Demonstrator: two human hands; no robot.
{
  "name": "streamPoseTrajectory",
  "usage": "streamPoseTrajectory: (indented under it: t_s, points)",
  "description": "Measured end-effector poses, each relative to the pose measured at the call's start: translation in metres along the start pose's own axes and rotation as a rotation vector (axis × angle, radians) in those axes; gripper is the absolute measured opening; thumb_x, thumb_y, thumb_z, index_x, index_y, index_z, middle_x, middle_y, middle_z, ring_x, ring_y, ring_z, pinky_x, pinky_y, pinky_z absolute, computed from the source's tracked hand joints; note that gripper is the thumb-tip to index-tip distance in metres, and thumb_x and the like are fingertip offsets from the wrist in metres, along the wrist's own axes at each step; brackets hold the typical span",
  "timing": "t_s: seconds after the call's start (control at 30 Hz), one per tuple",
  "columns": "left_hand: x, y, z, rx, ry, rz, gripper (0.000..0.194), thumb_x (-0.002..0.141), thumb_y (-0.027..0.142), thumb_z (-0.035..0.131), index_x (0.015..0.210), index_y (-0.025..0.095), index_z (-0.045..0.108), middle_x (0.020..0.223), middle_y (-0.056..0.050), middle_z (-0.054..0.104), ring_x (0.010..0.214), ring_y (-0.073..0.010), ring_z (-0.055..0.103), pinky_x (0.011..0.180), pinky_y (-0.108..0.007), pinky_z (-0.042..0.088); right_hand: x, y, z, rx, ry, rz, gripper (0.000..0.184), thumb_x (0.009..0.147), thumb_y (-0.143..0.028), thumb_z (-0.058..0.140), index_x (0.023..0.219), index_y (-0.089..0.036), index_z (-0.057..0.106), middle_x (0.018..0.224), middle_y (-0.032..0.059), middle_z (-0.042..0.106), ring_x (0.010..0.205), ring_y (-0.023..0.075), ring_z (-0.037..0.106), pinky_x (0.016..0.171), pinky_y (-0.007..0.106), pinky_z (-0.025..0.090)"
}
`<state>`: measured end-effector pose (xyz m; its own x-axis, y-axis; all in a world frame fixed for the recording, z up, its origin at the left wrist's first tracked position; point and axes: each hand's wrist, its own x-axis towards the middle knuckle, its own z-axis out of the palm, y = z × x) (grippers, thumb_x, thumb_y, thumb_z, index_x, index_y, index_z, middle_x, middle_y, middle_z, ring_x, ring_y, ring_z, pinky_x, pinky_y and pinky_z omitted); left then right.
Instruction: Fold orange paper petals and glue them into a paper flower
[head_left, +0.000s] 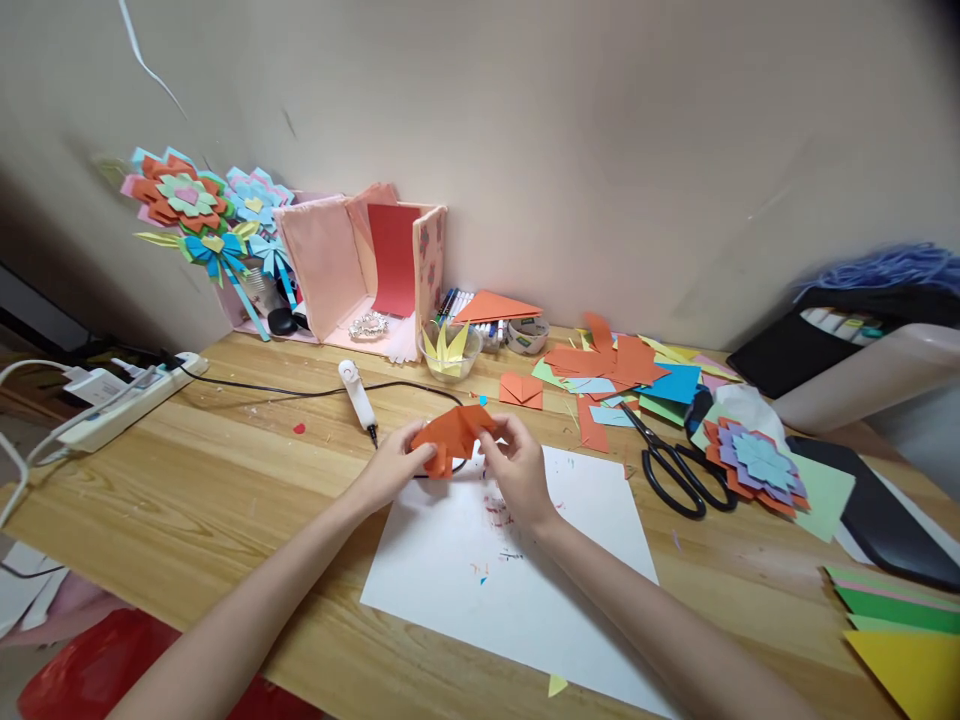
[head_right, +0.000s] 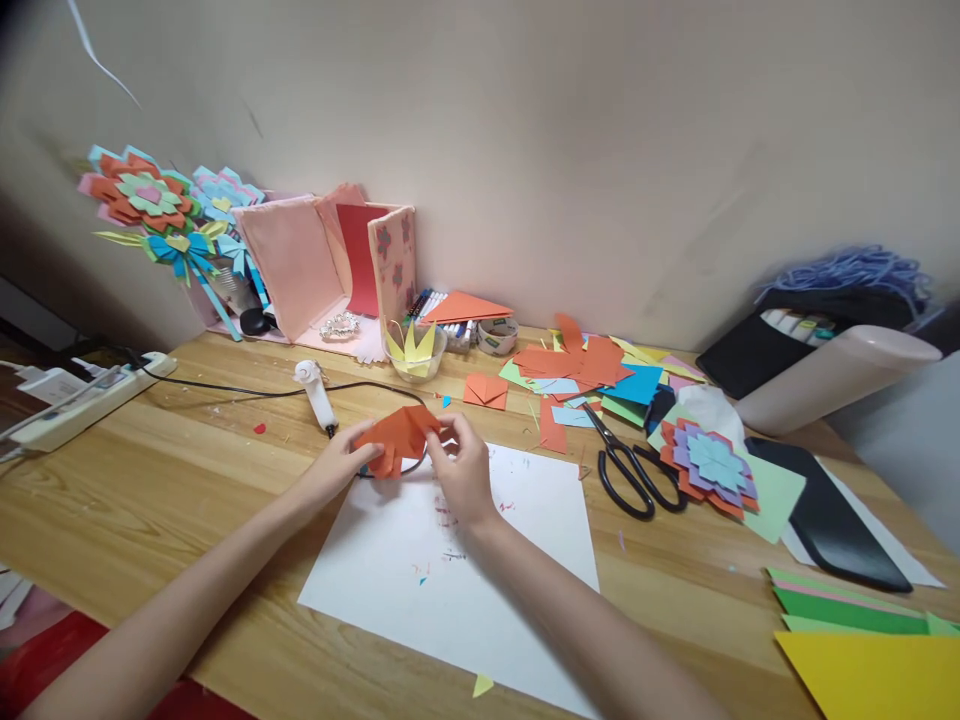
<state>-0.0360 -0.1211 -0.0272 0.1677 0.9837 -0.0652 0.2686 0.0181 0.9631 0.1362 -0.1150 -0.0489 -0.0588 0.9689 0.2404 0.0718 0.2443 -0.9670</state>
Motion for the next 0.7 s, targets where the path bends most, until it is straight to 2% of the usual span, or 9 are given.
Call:
streamPoseTrajectory:
  t_s: [0.07,0.17,0.27,0.33,0.4,0.5,0.6,0.63,0.7]
  points:
    - [0.004,-0.004,-0.004,-0.07,0.138,0.048,0.011,0.072,0.027,0.053,0.073,0.017,0.049,0.067,0.003,0.052,0.065,-0.0122,0.051,0.061,-0.022,0.041,0.001,-0.003,0.006,0.15,-0.017,0.132,0.019,0.08,-0.04,0.054,0.082,-0.021,0.051,0.07,-0.0008,0.054,0.052,0.0123,0.049,0.048,0.026,0.043]
    - [0.008,-0.003,-0.012,-0.201,0.308,0.133,0.02,0.071,0.03,0.059,0.074,0.018,0.043,0.068,0.005,0.049,0.065,-0.01,0.052,0.062,-0.02,0.042,0.006,-0.012,0.02,0.301,-0.09,0.22,0.026,0.075,-0.043,0.059,0.083,-0.02,0.05,0.072,0.0001,0.053,0.06,0.0138,0.054,0.051,0.026,0.048]
    - [0.004,0.008,-0.025,-0.254,0.52,0.245,0.024,0.073,0.03,0.061,0.085,0.019,0.044,0.081,0.001,0.055,0.078,-0.0113,0.056,0.072,-0.022,0.045,0.015,-0.019,0.038,0.352,-0.166,0.184,0.028,0.077,-0.043,0.056,0.093,-0.02,0.049,0.086,0.0031,0.053,0.07,0.0149,0.056,0.056,0.027,0.05]
    - [0.002,0.015,-0.04,-0.211,0.711,0.323,0.027,0.074,0.03,0.061,0.092,0.019,0.044,0.088,-0.002,0.056,0.084,-0.0125,0.057,0.075,-0.023,0.046,0.022,-0.019,0.052,0.325,-0.225,0.111,0.026,0.08,-0.043,0.05,0.094,-0.021,0.048,0.094,0.0046,0.052,0.073,0.0147,0.055,0.058,0.027,0.05]
    - [0.001,0.016,-0.061,-0.135,0.935,0.391,0.03,0.075,0.03,0.061,0.096,0.02,0.044,0.091,-0.003,0.056,0.085,-0.013,0.058,0.072,-0.022,0.047,0.03,-0.014,0.069,0.234,-0.263,0.058,0.024,0.083,-0.042,0.044,0.093,-0.021,0.049,0.098,0.0057,0.052,0.075,0.0148,0.055,0.061,0.028,0.049]
    - [0.007,0.002,-0.101,-0.106,1.21,0.427,0.033,0.074,0.029,0.061,0.098,0.019,0.041,0.092,-0.005,0.056,0.081,-0.0131,0.059,0.065,-0.022,0.048,0.041,-0.001,0.101,-0.013,-0.235,0.06,0.023,0.081,-0.038,0.045,0.095,-0.019,0.048,0.098,0.0075,0.053,0.076,0.0165,0.054,0.067,0.031,0.048]
    - [0.014,-0.023,-0.137,-0.14,1.335,0.308,0.036,0.074,0.027,0.061,0.099,0.017,0.038,0.096,-0.008,0.057,0.083,-0.0143,0.061,0.068,-0.026,0.05,0.046,0.01,0.135,-0.24,-0.227,-0.018,0.034,0.075,-0.038,0.052,0.102,-0.017,0.047,0.102,0.0109,0.052,0.083,0.0207,0.055,0.074,0.035,0.046]
    - [0.016,-0.031,-0.146,-0.14,1.346,0.244,0.033,0.075,0.025,0.059,0.098,0.017,0.038,0.095,-0.008,0.057,0.083,-0.0141,0.061,0.07,-0.027,0.05,0.047,0.012,0.145,-0.313,-0.227,-0.046,0.038,0.074,-0.04,0.054,0.104,-0.017,0.048,0.103,0.0121,0.052,0.089,0.0237,0.055,0.077,0.037,0.045]
    - [0.017,-0.043,-0.156,-0.131,1.359,0.206,0.031,0.074,0.022,0.059,0.096,0.017,0.039,0.092,-0.008,0.058,0.083,-0.0149,0.061,0.073,-0.03,0.049,0.048,0.014,0.161,-0.443,-0.223,-0.113,0.04,0.073,-0.04,0.055,0.105,-0.017,0.049,0.104,0.014,0.054,0.098,0.0291,0.052,0.081,0.04,0.042]
